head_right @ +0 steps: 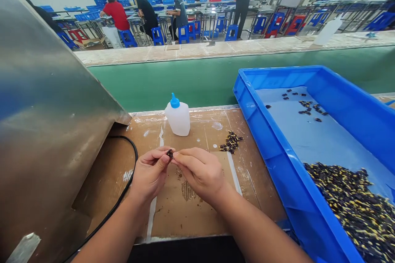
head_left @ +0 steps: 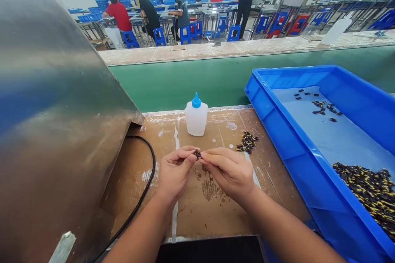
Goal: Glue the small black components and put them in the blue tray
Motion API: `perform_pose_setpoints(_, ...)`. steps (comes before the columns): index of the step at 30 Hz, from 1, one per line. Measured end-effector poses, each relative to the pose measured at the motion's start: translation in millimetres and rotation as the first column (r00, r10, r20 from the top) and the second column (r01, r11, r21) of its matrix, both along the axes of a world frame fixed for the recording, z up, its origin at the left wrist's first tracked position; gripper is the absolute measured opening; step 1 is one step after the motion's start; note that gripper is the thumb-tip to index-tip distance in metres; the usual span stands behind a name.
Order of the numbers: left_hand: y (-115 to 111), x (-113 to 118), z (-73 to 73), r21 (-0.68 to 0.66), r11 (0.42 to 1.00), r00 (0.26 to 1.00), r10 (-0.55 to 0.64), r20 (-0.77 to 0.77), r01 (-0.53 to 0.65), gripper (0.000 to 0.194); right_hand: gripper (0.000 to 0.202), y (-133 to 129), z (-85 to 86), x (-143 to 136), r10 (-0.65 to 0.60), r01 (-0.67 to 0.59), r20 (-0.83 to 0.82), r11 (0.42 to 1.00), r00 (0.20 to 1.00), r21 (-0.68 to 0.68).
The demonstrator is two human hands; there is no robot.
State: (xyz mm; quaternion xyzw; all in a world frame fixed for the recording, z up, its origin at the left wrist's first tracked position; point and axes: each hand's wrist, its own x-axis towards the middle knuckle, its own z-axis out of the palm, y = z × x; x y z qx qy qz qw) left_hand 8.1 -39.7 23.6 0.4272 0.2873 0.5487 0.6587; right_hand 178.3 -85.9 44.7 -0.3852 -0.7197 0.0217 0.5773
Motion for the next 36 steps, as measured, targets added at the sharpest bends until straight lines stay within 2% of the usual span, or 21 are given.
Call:
perform_pose_setpoints(4, -2, -3, -6.6, 0.185, 0.980, 0.984, 0.097, -0.153, -0.067, 0.006, 0.021, 0, -0.1, 1, -0.031, 0.031, 0.018, 0.999, 0.999, 0.014)
perform_pose_setpoints(9, -10, 1, 1.1, 0.364, 0.926, 0.904, 0.239, -0.355, -0.102, 0.016, 0.025, 4, -1.0, 5, -0.095, 0.094, 0.012, 0.995, 0.995, 0.007)
perform_pose_setpoints(14, -15, 4, 9.4, 0.484, 0.867, 0.856, 0.337, -0.392, -0.120, 0.019, 0.035, 4, -2.5, 4, -0.050, 0.051, -0.016, 0.998, 0.999, 0.023)
perform_pose_setpoints(21, -15, 0, 10.4, 0.553, 0.824, 0.828, 0.390, -0.403, -0.120, 0.022, 0.027, 3, -0.9, 5, -0.013, 0.011, 0.040, 0.998, 0.999, 0.055)
perform_pose_setpoints(28, -15, -1, 10.9, 0.636, 0.765, 0.791, 0.450, -0.414, -0.102, 0.025, 0.029, 0, 3.7, 4, -0.016, 0.002, 0.133, 0.995, 0.991, 0.103)
perform_pose_setpoints(33, -15, 0, 14.0, 0.599, 0.789, 0.801, 0.443, -0.402, -0.135, 0.018, 0.030, 0, 3.9, 1, -0.002, -0.015, 0.143, 0.993, 0.990, 0.117)
perform_pose_setpoints(36, -14, -2, 12.6, 0.575, 0.811, 0.813, 0.406, -0.417, -0.110, 0.018, 0.026, 3, 0.9, 0, 0.007, -0.012, 0.058, 0.996, 0.998, 0.087)
